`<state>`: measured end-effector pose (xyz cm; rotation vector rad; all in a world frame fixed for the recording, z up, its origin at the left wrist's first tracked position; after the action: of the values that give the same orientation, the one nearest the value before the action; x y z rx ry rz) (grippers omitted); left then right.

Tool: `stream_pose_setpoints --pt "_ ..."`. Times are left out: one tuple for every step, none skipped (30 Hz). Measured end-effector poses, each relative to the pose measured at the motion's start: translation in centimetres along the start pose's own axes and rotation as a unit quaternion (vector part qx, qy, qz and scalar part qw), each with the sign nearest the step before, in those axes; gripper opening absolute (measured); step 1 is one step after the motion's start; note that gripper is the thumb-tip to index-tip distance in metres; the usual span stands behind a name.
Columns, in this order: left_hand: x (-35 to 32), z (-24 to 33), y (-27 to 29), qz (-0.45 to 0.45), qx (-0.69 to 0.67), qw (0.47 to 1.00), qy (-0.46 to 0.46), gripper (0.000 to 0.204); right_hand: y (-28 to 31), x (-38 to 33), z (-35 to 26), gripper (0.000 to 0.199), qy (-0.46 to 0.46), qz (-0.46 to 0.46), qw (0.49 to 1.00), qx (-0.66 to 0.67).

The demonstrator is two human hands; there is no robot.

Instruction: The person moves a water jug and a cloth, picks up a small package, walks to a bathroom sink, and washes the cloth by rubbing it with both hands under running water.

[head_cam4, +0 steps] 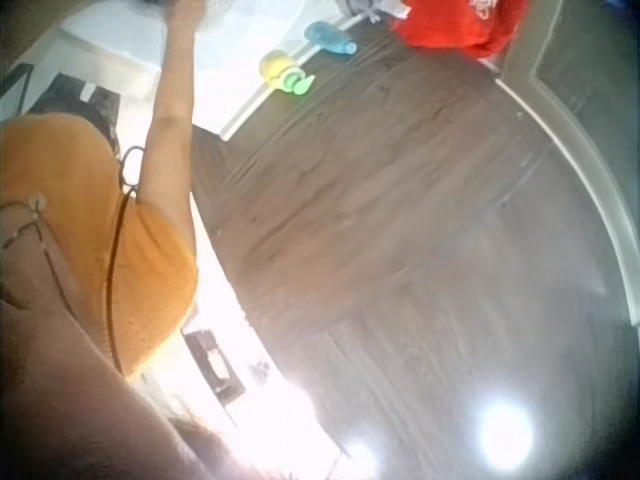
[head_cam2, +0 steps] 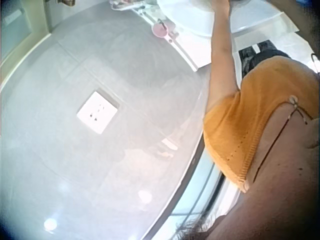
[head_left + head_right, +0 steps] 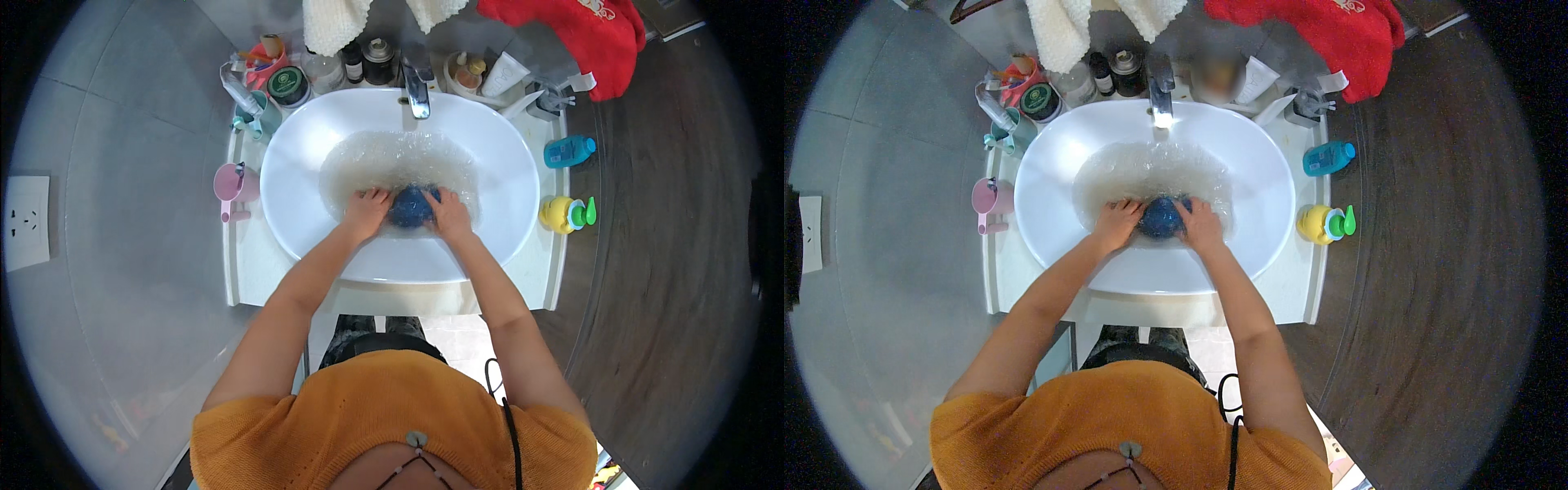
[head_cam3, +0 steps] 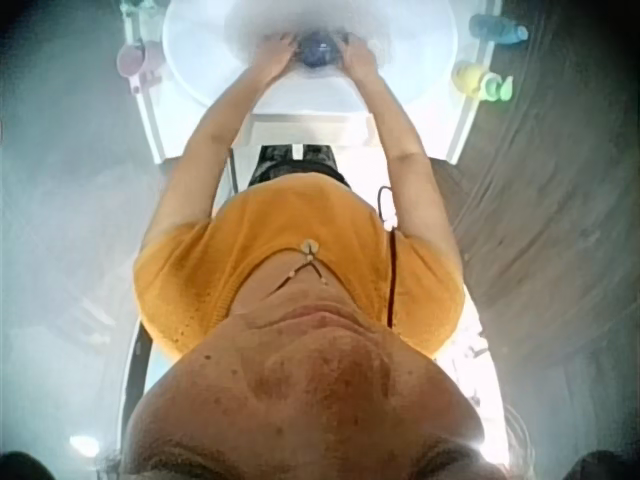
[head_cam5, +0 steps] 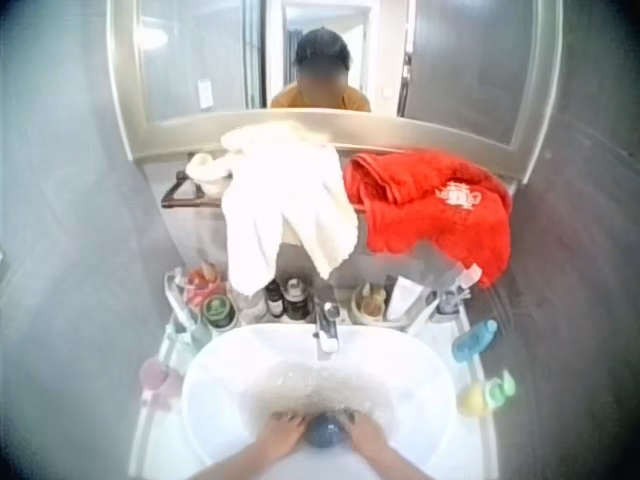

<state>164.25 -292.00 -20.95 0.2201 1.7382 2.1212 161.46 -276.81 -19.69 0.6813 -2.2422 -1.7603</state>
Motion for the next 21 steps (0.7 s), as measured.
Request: stream_pose_setpoints --pt "0.4 -0.3 -0.6 0.004 0.002 1.0 0.0 0.057 -0.1 0.2 -0.2 0.068 0.001 0.003 1.0 -0.002" --pt "0.8 -1.0 -1.4 0.002 -0.031 0.999 0.037 0.053 -0.7 0.4 0.3 0.062 -0.038 -0.02 0.999 0.029" --pt "0.9 -1.5 -1.7 -0.001 -0.066 0.995 0.073 0.05 -1.4 0.3 0.8 0.056 -0.078 -0.046 0.994 0.06" --pt "1.1 -1.6 -2.1 0.0 -0.065 0.995 0.072 0.05 -1.6 0.5 1.5 0.048 -0.1 -0.012 0.992 0.072" --pt "1.0 -3.1 -1.8 0.089 -0.206 0.958 0.178 0.045 -1.9 0.9 1.9 0.048 -0.1 -0.011 0.992 0.071" --pt "0.0 -4.7 -2.3 0.171 -0.338 0.882 0.28 0.04 -1.6 1.0 2.8 0.046 -0.211 -0.01 0.968 0.138" --pt "-0.3 -4.9 -3.1 0.173 -0.335 0.882 0.282 0.04 -1.4 0.7 3.5 0.044 -0.318 -0.007 0.926 0.203" --pt "-1.1 -5.5 -5.4 0.175 -0.526 0.754 0.353 0.037 -1.8 0.8 3.5 0.042 -0.339 0.011 0.907 0.249" --pt "-1.5 -5.3 -7.3 0.166 -0.688 0.582 0.4 0.034 -2.2 0.9 3.2 0.042 -0.338 0.012 0.907 0.25" --pt "-1.3 -4.3 -5.4 0.161 -0.689 0.583 0.399 0.034 -2.3 1.0 2.8 0.045 -0.32 0.028 0.913 0.252" --pt "-1.0 -2.1 -4.5 0.082 -0.787 0.453 0.411 0.035 -2.4 1.0 2.3 0.047 -0.303 0.044 0.918 0.253" --pt "-1.4 -0.1 -3.7 0.008 -0.857 0.305 0.415 0.039 -1.2 1.4 -0.1 0.05 -0.24 0.052 0.914 0.323" --pt "-1.7 0.0 -3.5 0.012 -0.856 0.303 0.418 0.039 0.6 1.7 -3.0 0.052 -0.175 0.059 0.902 0.389" --pt "-0.9 0.6 -3.1 0.003 -0.889 0.261 0.376 0.042 1.7 1.6 -4.8 0.052 -0.174 0.059 0.903 0.389" --pt "-0.2 1.0 -2.7 -0.007 -0.918 0.218 0.332 0.045 3.2 1.4 -6.8 0.052 -0.137 0.1 0.901 0.399" --pt "0.2 1.0 -2.4 -0.001 -0.931 0.192 0.312 0.043 4.6 0.9 -8.4 0.052 -0.102 0.139 0.896 0.408" --pt "0.1 1.0 -2.2 -0.002 -0.931 0.191 0.311 0.043 5.3 0.3 -9.1 0.052 -0.102 0.139 0.897 0.407" --pt "-0.2 0.8 -1.3 0.026 -0.923 0.195 0.331 0.045 6.2 -0.1 -10.7 0.05 -0.025 0.125 0.902 0.412" --pt "-0.4 0.5 -0.6 0.042 -0.922 0.206 0.324 0.044 6.9 -0.7 -12.4 0.048 0.052 0.111 0.902 0.414" --pt "-0.6 0.2 0.2 0.059 -0.921 0.217 0.318 0.043 7.4 -1.2 -13.0 0.034 0.053 0.11 0.893 0.433" --pt "-0.6 0.0 0.1 0.058 -0.921 0.217 0.318 0.043 7.3 -1.2 -13.1 0.034 0.053 0.111 0.893 0.433"
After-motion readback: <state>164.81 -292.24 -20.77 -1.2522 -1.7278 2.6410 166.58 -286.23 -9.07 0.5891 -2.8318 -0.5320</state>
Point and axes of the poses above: each hand's wrist, its own x-axis towards the middle knuckle, its own y-axis out of the back of the hand, z = x × y, the point moved 7 cm from there along x, towards the middle knuckle, and after that the axes turned 6 degrees about z, right-handed, at the moved point
